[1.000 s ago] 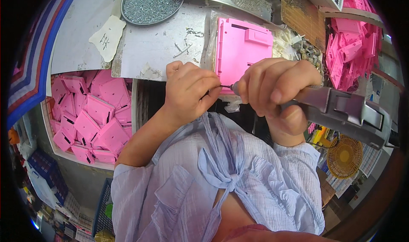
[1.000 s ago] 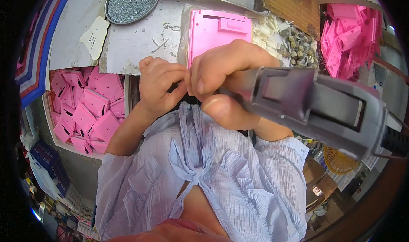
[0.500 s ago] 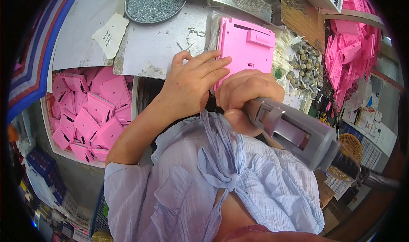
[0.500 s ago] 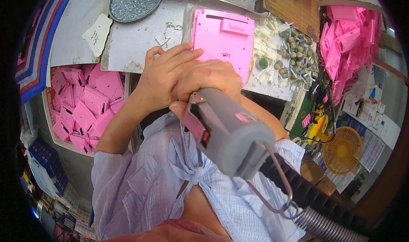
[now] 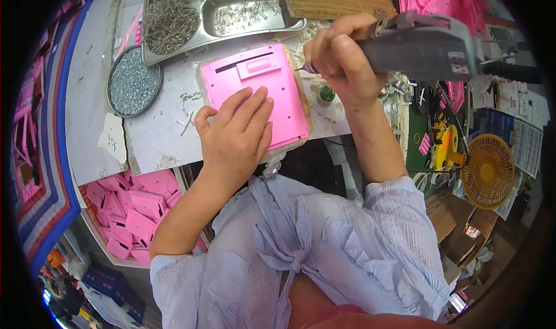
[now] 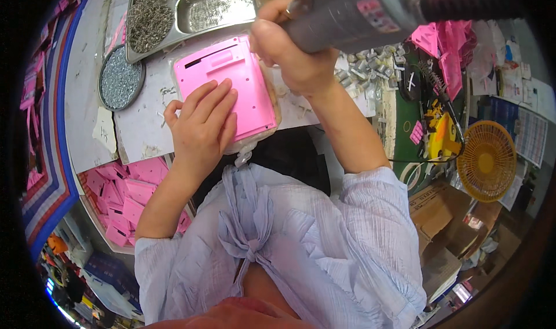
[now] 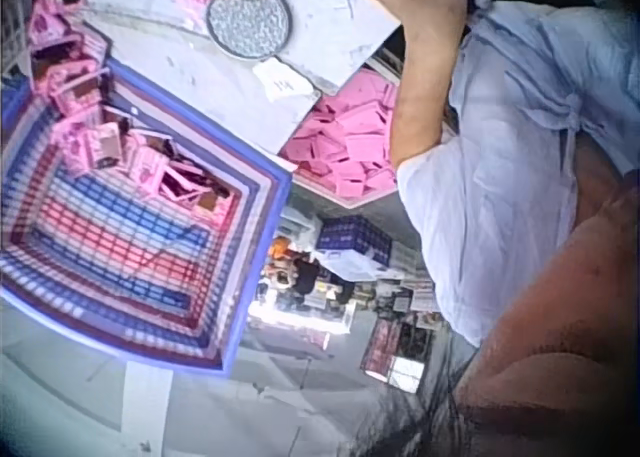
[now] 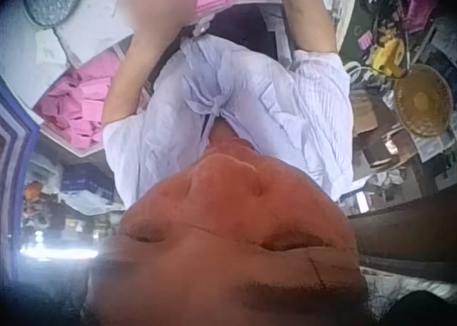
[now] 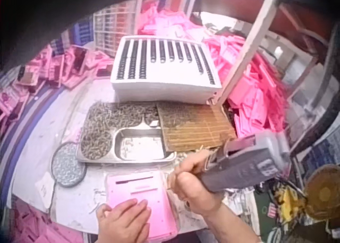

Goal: Assembling electronic components into a pink toy housing, including soldering and fastening screws.

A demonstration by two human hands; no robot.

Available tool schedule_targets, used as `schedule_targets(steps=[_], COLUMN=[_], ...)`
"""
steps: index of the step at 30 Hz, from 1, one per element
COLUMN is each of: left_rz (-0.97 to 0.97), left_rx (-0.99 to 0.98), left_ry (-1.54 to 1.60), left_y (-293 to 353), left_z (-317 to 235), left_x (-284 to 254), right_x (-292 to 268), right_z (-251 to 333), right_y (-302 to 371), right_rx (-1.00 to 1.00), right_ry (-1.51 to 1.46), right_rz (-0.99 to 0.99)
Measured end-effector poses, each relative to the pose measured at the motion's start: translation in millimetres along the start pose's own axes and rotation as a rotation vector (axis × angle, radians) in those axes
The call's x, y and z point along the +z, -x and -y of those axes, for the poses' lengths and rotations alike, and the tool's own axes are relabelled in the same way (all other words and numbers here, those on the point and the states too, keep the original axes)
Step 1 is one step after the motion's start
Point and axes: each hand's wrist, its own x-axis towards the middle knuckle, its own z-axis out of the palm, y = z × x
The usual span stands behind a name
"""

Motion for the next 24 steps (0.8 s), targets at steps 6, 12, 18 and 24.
schedule_targets(steps=[6, 12, 18, 24], left_rz=[0.011, 0.001, -0.122, -0.202], left_rx=[-0.021, -0.019, -0.146, 0.036], left_ry=[-0.006, -0.015, 0.142, 0.186], left_y=[1, 3, -26, -29], left_z=[-1, 0, 20, 61], left_x=[4, 6, 4, -30], right_x=[-4, -3, 2, -3], right_z=[-12, 28, 47, 58], right_y=[1, 17, 53, 34], right_rx=[-0.089, -0.018, 0.139, -0.014], right_ry=[0.270, 0.171, 0.110, 0.041], right_rz=[0.160, 0.151, -0.009, 0.164])
